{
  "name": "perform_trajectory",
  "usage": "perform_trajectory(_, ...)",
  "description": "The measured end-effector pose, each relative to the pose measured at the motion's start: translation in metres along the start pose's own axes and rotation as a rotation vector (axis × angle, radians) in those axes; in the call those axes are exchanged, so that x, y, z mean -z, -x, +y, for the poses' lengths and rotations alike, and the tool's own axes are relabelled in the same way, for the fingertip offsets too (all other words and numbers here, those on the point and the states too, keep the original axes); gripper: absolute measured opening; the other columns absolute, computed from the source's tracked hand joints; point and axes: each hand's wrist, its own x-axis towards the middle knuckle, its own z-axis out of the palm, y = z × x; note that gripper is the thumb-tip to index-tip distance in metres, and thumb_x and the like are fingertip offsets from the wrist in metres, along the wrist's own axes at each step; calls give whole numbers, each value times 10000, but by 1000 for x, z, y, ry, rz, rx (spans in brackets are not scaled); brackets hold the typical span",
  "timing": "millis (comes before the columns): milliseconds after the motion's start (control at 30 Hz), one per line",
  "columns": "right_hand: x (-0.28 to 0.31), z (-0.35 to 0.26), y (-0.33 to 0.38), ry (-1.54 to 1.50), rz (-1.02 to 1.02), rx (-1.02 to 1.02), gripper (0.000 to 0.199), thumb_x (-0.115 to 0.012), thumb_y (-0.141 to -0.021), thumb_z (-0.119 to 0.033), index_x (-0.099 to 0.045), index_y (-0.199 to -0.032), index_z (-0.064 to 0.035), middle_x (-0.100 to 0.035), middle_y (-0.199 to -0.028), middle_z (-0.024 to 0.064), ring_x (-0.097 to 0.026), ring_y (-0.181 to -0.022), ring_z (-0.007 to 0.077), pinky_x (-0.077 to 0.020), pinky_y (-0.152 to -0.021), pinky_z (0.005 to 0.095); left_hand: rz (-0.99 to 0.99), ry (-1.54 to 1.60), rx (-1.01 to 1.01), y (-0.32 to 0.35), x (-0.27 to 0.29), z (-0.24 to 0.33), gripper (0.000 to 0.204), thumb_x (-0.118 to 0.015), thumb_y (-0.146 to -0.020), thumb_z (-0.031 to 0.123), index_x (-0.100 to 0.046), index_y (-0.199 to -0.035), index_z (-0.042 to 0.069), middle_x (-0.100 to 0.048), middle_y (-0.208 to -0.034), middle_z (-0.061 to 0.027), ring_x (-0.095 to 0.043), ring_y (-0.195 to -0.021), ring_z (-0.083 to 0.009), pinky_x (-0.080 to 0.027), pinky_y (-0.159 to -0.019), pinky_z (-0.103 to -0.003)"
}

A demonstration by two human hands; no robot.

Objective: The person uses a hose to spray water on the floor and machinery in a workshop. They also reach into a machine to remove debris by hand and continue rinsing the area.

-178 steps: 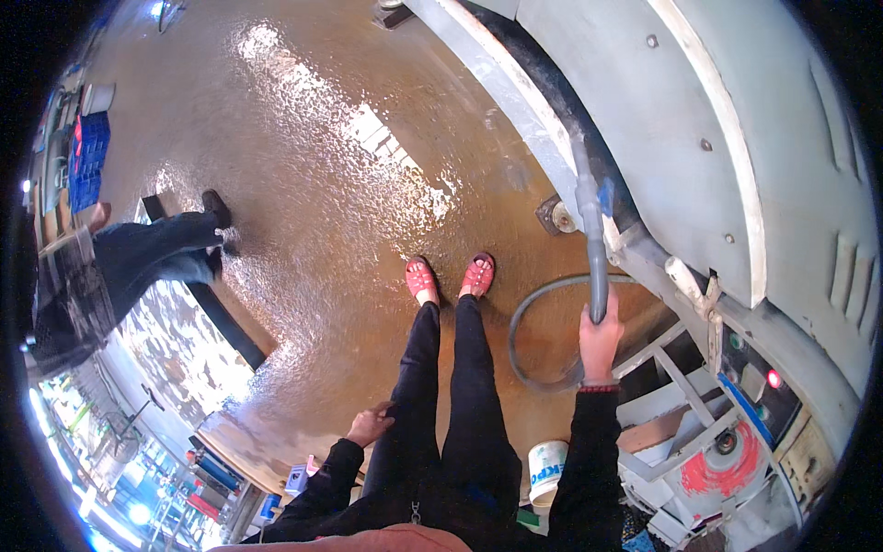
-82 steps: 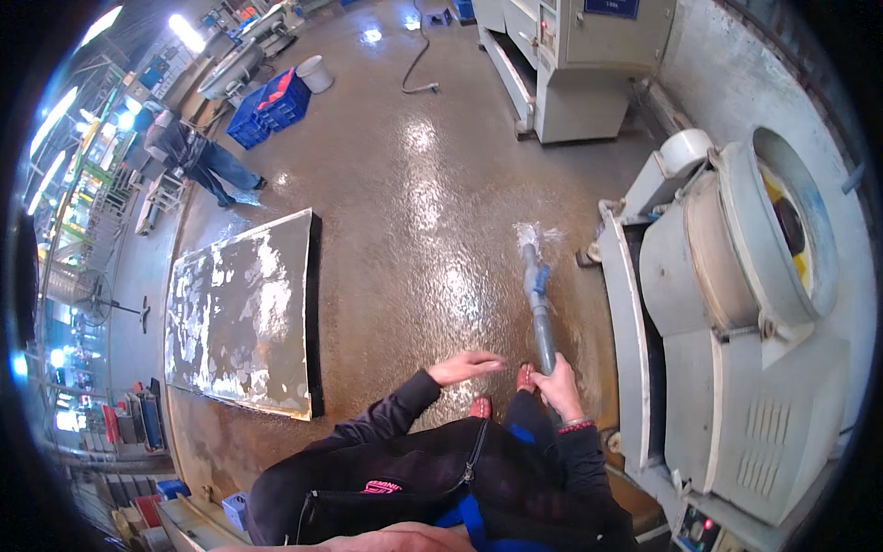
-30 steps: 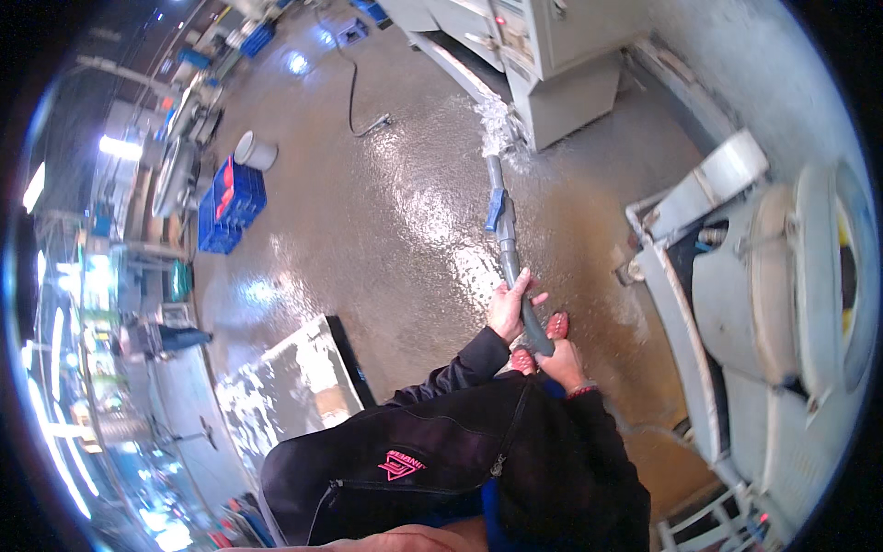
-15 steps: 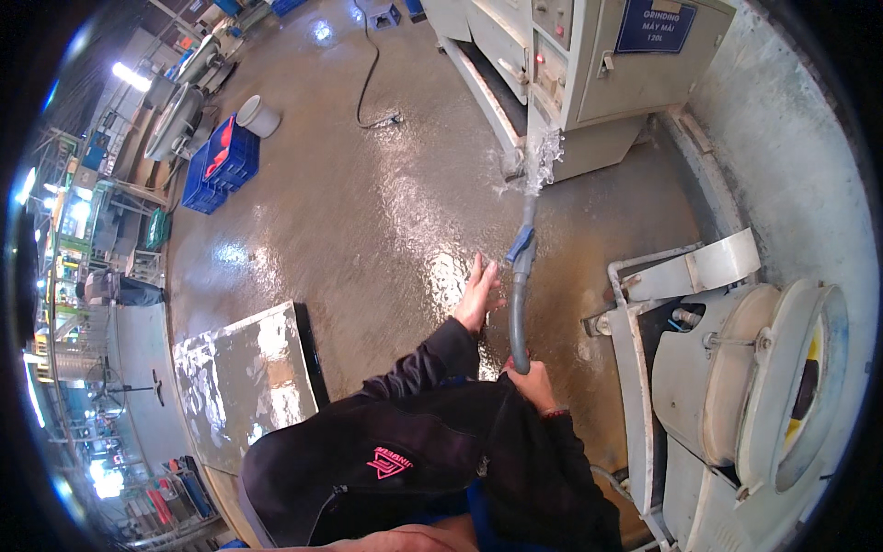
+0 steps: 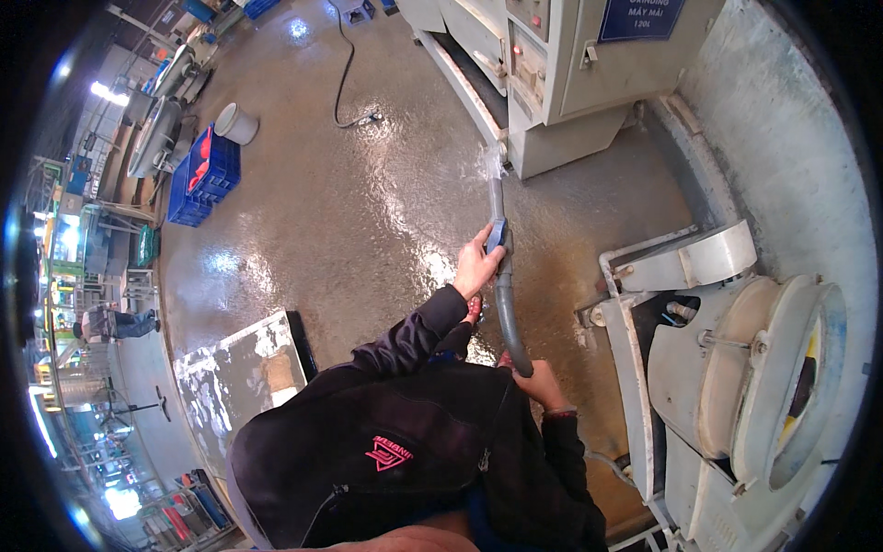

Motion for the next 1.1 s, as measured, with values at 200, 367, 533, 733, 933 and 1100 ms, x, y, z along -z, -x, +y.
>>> perform_trajectory(200, 17, -27, 1, 33, 34, -15, 250, -665, -732, -189, -612, -745, 55, -585, -597, 159, -602, -575, 178, -456, -560, 364, 118, 270, 16, -6, 5, 35, 527, -595, -776, 148, -530, -1274, -11, -582, -571, -45, -537, -442, -105, -462, -479, -286)
perform_trajectory(367, -1, -51, -36, -46, -43, -20, 239, -633, -685, -186, -592, -695, 49, -596, -610, 177, -610, -568, 246, -449, -564, 398, 275, 222, 4, -49, 31, 38, 449, -611, -759, 188, -621, -1165, -5, -625, -640, -73, -587, -541, -112, -484, -552, -284)
perform_trajectory(533, -13, -38, -76, -57, 10, -34, 259, -653, -684, -201, -603, -713, 51, -592, -602, 163, -613, -585, 239, -450, -566, 391, 263, 262, 33, -79, 27, 16, 369, -647, -797, 178, -639, -1117, -5, -583, -617, 15, -486, -461, -46, -389, -423, -228)
perform_trajectory(733, -6, -47, -110, -16, 27, -142, 350, -732, -701, -275, -615, -709, 55, -566, -575, 106, -547, -559, 152, -445, -555, 362, 135, 333, 102, -117, 36, -2, 398, -673, -818, 250, -635, -1129, 5, -572, -577, 9, -490, -462, -67, -401, -455, -242)
perform_trajectory(933, 9, -45, -136, 50, -34, -283, 360, -746, -717, -282, -594, -666, 41, -569, -571, 83, -529, -541, 143, -427, -528, 361, 3, 528, 62, -202, 33, -56, 505, -571, -929, 352, -438, -1359, 122, -556, -1066, -101, -594, -749, -155, -501, -596, -294)
perform_trajectory(1100, 15, -29, -149, 138, -24, -223, 343, -742, -733, -274, -604, -687, 36, -594, -594, 87, -560, -558, 153, -434, -532, 358, -202, 1137, 286, -248, -3, -72, 690, -544, -949, 270, -118, -1487, 208, -568, -1086, -125, -647, -742, -220, -537, -619, -307)
